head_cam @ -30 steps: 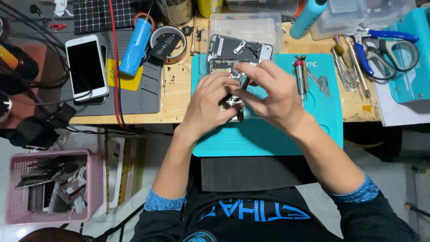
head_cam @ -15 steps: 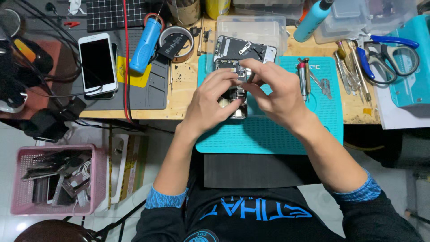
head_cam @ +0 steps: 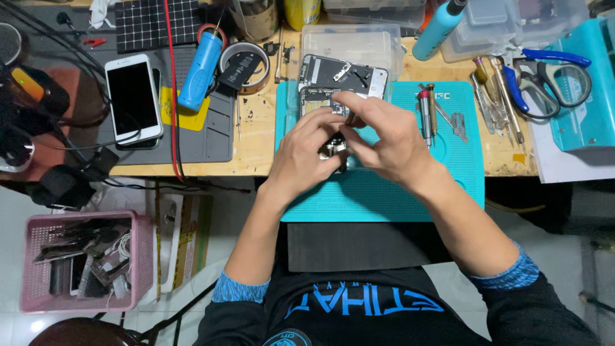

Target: The person disassembles a smartphone at a repair bench. They pry open the phone casing, remove the back cover and internal components, and use a screwdriver to unscrew and lift parts from the phone body, placing removed screws and parts on the mat.

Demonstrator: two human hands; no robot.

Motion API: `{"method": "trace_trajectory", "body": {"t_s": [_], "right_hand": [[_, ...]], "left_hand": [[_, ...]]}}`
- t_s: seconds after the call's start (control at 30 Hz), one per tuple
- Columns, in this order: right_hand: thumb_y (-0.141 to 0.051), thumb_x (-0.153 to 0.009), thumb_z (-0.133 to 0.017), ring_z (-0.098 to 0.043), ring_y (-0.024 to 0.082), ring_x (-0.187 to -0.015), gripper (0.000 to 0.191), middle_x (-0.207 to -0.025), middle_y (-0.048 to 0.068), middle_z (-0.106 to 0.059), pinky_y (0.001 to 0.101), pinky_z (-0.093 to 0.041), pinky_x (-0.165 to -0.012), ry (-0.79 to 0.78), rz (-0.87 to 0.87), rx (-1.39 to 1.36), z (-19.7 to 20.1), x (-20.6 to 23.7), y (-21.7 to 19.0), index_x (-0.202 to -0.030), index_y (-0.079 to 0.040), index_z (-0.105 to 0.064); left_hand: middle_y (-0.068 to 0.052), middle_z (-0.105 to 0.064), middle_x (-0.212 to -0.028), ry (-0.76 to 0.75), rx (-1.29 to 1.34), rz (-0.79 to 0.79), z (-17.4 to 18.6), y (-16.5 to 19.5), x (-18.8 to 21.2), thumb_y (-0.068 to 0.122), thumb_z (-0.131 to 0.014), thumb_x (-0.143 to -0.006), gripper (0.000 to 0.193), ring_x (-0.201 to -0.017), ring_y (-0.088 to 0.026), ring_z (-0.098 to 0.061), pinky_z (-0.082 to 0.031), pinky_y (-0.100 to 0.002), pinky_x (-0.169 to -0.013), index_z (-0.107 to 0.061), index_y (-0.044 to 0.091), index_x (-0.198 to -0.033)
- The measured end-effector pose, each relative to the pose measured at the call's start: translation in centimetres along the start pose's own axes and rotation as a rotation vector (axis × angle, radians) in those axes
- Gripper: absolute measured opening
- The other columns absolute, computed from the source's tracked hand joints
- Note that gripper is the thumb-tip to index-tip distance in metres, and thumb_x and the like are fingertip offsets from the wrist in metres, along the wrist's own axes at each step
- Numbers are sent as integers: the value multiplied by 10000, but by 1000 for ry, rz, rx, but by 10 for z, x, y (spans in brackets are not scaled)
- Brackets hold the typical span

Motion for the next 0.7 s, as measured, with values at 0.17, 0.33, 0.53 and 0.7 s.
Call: {"method": "trace_trajectory", "body": {"t_s": [0.17, 0.33, 0.53, 0.7], "right_hand": [[-54, -909, -815, -700, 230, -813, 501, -937, 114, -655, 341, -561, -685, 21, -51, 74, 0, 0, -2, -1366, -64, -608], [-32, -889, -818, -677, 251, -798, 502, -918, 119, -643, 362, -548, -683, 18, -35, 128, 1, 1, -7, -1351, -62, -623], [42, -897, -749, -712, 229, -870, 521, -978, 111, -660, 333, -575, -726, -28, -65, 10, 1, -1, -7, -1389, -61, -610], [32, -891, -786, -692, 261, -859, 524, -987, 129, -660, 356, -557, -732, 9, -26, 59, 1, 0, -8, -1374, -73, -611]], "left_hand": [[-89, -659, -1275, -3, -14, -15, 3, 2, -2, 164, -821, -819, 396, -1307, -321, -592, -511, -419, -1074, -673, 18, -1157], [-89, -662, -1256, -7, 26, 30, 3, 3, 0, 167, -812, -831, 378, -1278, -311, -606, -530, -400, -1023, -683, 20, -1155], [-78, -662, -1265, 17, 4, -10, 3, 2, 1, 166, -823, -820, 356, -1275, -308, -613, -528, -408, -1046, -687, 29, -1118], [-95, -644, -1272, 14, 17, 9, 2, -1, 3, 162, -818, -825, 412, -1269, -315, -602, -514, -413, -1058, -669, 3, -1174]]}}
Point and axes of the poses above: each hand's wrist, its own x-axis away from the middle knuckle, its own z-axis out of the back of the hand, y = z × x, the point moved 4 cm from there along -x, towards the middle knuckle
